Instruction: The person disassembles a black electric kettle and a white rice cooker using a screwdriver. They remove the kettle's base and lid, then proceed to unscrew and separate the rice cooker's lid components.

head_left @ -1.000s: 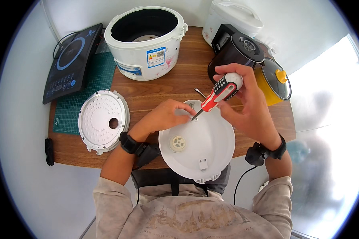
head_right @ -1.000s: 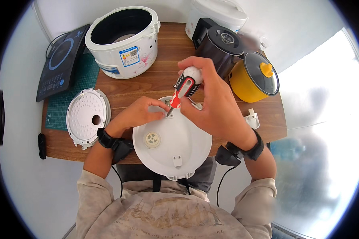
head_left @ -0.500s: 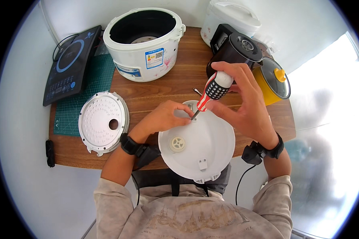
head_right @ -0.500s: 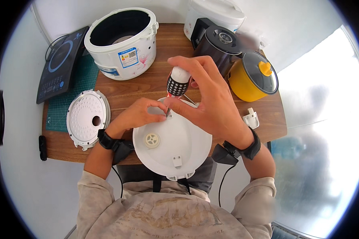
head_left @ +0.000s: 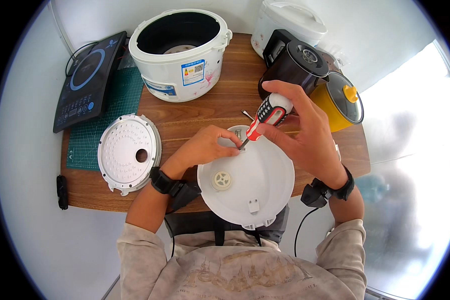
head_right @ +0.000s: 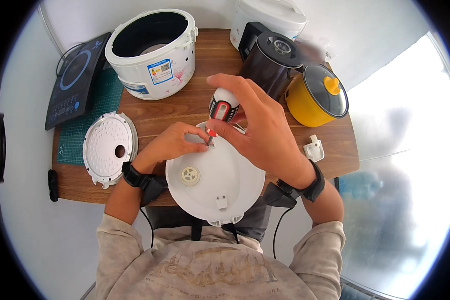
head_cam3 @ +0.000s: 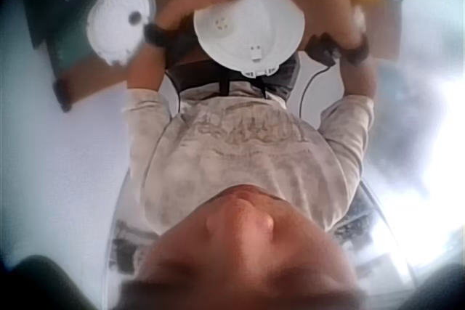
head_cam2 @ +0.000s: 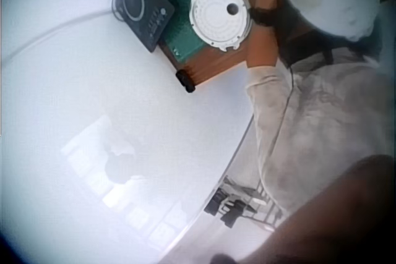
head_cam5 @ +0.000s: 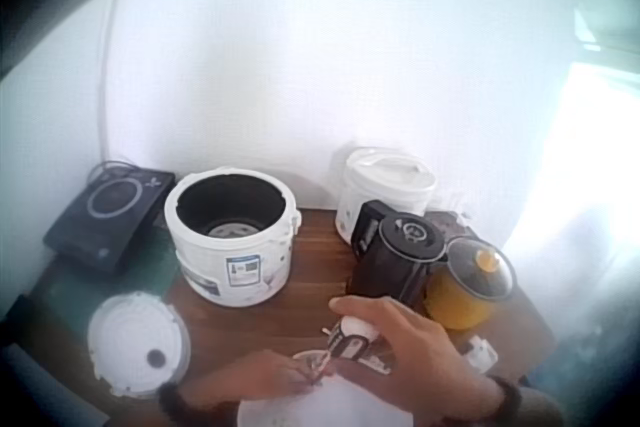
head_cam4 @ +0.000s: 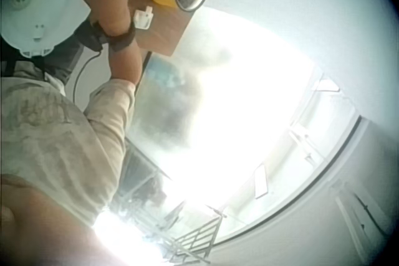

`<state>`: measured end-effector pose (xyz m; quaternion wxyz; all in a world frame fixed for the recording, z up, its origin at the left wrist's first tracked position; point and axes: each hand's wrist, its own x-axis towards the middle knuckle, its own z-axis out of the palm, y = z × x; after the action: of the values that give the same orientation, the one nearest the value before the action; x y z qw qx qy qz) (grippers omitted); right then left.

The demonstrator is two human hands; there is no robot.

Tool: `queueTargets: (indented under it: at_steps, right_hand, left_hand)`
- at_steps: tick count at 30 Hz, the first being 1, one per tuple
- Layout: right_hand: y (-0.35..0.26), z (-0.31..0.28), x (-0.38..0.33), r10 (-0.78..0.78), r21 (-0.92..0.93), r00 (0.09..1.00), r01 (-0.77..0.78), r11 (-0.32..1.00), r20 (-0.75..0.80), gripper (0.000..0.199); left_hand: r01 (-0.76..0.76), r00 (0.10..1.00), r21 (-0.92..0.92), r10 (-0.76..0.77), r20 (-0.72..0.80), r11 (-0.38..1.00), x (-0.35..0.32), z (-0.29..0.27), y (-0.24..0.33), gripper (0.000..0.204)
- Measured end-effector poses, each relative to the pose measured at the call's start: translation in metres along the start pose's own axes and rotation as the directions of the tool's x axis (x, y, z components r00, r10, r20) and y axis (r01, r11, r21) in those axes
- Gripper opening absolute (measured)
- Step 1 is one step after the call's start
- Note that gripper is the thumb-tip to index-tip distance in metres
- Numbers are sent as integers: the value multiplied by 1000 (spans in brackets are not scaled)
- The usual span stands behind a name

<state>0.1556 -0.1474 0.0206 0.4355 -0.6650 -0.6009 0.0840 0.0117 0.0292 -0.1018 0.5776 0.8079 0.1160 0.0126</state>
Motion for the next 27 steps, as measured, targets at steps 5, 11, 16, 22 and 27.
queueTargets:
  at_steps: [5, 11, 16, 22, 27]
  right_hand:
    - [3, 1, -5, -17, 76, 998, 22, 997, -64, 59]
    - [9, -5, -12, 21, 176, 993, 1, 984, -120, 60]
    - [13, -14, -25, 100, 279, 974, -40, 960, -206, 62]
    - [18, -24, -38, 78, 309, 946, 24, 951, -315, 61]
    - [17, -28, -49, 89, 309, 944, 15, 951, -319, 60]
  left_hand:
    - [-55, 998, 40, 55, 1, 998, 0, -1, 2, 22]
    - [-89, 995, 71, 92, -33, 993, 0, 0, 2, 20]
    - [-111, 994, 58, 112, -11, 992, -2, -6, 11, 19]
    - [-92, 996, 87, 91, 11, 992, -7, -15, 17, 16]
    - [-165, 986, 200, 163, 23, 966, -11, -20, 23, 12]
